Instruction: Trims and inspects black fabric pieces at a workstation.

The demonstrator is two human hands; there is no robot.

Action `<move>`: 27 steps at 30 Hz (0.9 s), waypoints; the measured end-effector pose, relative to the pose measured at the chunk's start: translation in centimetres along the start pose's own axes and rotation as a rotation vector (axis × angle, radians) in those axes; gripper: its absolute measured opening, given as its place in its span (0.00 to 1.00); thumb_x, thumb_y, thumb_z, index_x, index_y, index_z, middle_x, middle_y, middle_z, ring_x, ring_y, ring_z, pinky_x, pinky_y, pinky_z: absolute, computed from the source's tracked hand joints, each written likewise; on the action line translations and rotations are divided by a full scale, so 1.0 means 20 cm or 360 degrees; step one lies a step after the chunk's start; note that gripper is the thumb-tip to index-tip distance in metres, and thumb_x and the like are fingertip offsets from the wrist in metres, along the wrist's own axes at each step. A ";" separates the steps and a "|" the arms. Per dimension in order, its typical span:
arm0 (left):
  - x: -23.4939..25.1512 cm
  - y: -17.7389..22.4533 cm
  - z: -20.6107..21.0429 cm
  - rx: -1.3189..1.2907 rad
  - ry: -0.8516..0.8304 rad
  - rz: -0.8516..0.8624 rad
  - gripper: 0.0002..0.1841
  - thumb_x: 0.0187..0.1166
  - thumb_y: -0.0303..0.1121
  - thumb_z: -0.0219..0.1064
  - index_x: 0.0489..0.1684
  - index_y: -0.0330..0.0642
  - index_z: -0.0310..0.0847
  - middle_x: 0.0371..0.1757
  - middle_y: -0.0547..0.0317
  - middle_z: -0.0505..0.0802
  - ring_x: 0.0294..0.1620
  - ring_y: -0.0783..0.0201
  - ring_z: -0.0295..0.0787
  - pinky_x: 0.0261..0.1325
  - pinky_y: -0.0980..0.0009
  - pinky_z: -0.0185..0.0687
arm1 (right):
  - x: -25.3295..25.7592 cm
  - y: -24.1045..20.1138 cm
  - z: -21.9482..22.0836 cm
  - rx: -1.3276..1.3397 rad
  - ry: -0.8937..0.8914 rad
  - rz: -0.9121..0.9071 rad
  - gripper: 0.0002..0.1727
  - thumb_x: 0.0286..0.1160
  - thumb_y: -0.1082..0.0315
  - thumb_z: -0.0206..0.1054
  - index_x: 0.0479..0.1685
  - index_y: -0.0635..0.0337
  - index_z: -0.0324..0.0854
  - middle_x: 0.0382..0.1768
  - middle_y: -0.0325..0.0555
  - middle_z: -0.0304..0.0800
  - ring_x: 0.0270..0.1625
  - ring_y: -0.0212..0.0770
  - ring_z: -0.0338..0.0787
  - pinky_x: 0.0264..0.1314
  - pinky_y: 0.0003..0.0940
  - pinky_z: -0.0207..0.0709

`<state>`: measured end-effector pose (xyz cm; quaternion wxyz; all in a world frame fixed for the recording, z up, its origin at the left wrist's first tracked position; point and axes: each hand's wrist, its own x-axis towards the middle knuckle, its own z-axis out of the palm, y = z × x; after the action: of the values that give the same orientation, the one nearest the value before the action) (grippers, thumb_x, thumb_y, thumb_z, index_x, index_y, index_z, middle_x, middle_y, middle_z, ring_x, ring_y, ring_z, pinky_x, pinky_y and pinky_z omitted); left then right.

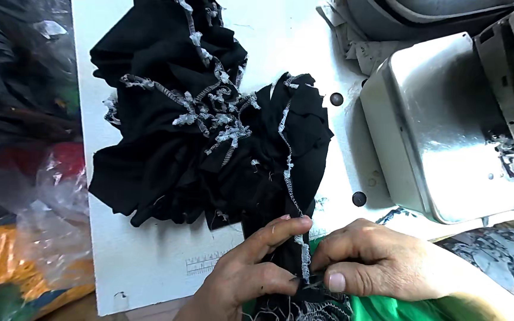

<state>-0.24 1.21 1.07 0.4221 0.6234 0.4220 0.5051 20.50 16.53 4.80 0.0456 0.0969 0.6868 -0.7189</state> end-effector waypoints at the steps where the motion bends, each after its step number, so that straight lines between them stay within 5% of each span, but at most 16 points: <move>1: 0.00 0.00 0.00 -0.0003 0.0000 -0.0005 0.05 0.87 0.39 0.61 0.49 0.53 0.81 0.84 0.75 0.75 0.86 0.71 0.68 0.88 0.65 0.67 | 0.01 0.00 0.00 0.0023 0.0015 -0.0018 0.23 0.90 0.54 0.54 0.44 0.64 0.87 0.31 0.37 0.85 0.34 0.17 0.78 0.37 0.15 0.68; 5: 0.00 0.00 0.00 -0.0005 -0.0056 -0.0042 0.05 0.86 0.38 0.61 0.47 0.52 0.80 0.84 0.74 0.75 0.86 0.72 0.68 0.87 0.66 0.68 | 0.02 0.03 0.03 0.0058 0.0138 -0.0068 0.21 0.88 0.57 0.59 0.32 0.63 0.85 0.23 0.31 0.77 0.28 0.14 0.72 0.31 0.11 0.61; 7: -0.01 0.00 0.00 0.0023 -0.0056 -0.0028 0.05 0.86 0.38 0.62 0.47 0.51 0.80 0.83 0.73 0.77 0.85 0.72 0.70 0.86 0.66 0.69 | 0.01 0.02 0.03 0.0058 0.0230 -0.0084 0.21 0.88 0.55 0.58 0.34 0.63 0.85 0.24 0.30 0.79 0.29 0.12 0.73 0.32 0.09 0.63; 12: -0.02 0.00 -0.01 0.0043 -0.0069 -0.0013 0.06 0.85 0.38 0.63 0.48 0.48 0.80 0.81 0.67 0.80 0.83 0.70 0.72 0.83 0.69 0.74 | -0.01 -0.06 -0.03 -0.0153 0.0861 0.0123 0.25 0.80 0.34 0.56 0.32 0.43 0.83 0.15 0.17 0.68 0.18 0.09 0.64 0.19 0.07 0.57; 15: -0.02 0.00 0.00 0.0058 -0.0097 0.0017 0.07 0.86 0.39 0.62 0.48 0.47 0.79 0.78 0.63 0.81 0.82 0.70 0.73 0.82 0.71 0.73 | 0.08 -0.08 -0.01 -0.0583 0.1080 0.0187 0.20 0.71 0.38 0.68 0.30 0.45 0.83 0.17 0.21 0.73 0.18 0.15 0.69 0.18 0.12 0.61; 18: 0.00 0.01 0.01 0.0083 -0.0096 0.0038 0.08 0.86 0.39 0.61 0.45 0.45 0.78 0.77 0.61 0.82 0.80 0.72 0.75 0.80 0.74 0.74 | 0.18 -0.09 0.00 -0.1001 0.0910 0.0392 0.25 0.71 0.36 0.68 0.31 0.49 0.85 0.21 0.29 0.75 0.23 0.25 0.75 0.22 0.24 0.66; 20: 0.00 0.01 0.00 0.0079 -0.0116 0.0053 0.08 0.86 0.38 0.61 0.44 0.44 0.78 0.78 0.60 0.82 0.80 0.71 0.75 0.80 0.74 0.74 | 0.22 -0.09 -0.01 -0.1084 0.0714 0.0526 0.24 0.74 0.40 0.69 0.28 0.52 0.83 0.18 0.33 0.75 0.23 0.30 0.77 0.24 0.30 0.66; 23: 0.00 0.02 0.00 0.0104 -0.0128 0.0048 0.10 0.87 0.41 0.61 0.44 0.44 0.77 0.78 0.60 0.82 0.81 0.70 0.75 0.81 0.72 0.73 | 0.23 -0.04 -0.03 -0.1072 0.0605 0.0330 0.12 0.74 0.58 0.71 0.25 0.52 0.85 0.19 0.32 0.76 0.22 0.27 0.74 0.22 0.25 0.64; 27: -0.02 0.01 -0.01 0.0105 -0.0015 0.0053 0.09 0.86 0.41 0.62 0.47 0.47 0.80 0.73 0.64 0.86 0.75 0.70 0.82 0.75 0.72 0.80 | 0.21 -0.05 -0.03 -0.0929 0.0786 0.0062 0.04 0.72 0.65 0.68 0.40 0.53 0.87 0.30 0.32 0.81 0.30 0.24 0.78 0.29 0.18 0.70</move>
<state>-0.57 0.88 1.13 0.3950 0.6461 0.4261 0.4950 16.15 17.42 4.95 -0.0819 0.2634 0.8510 -0.4469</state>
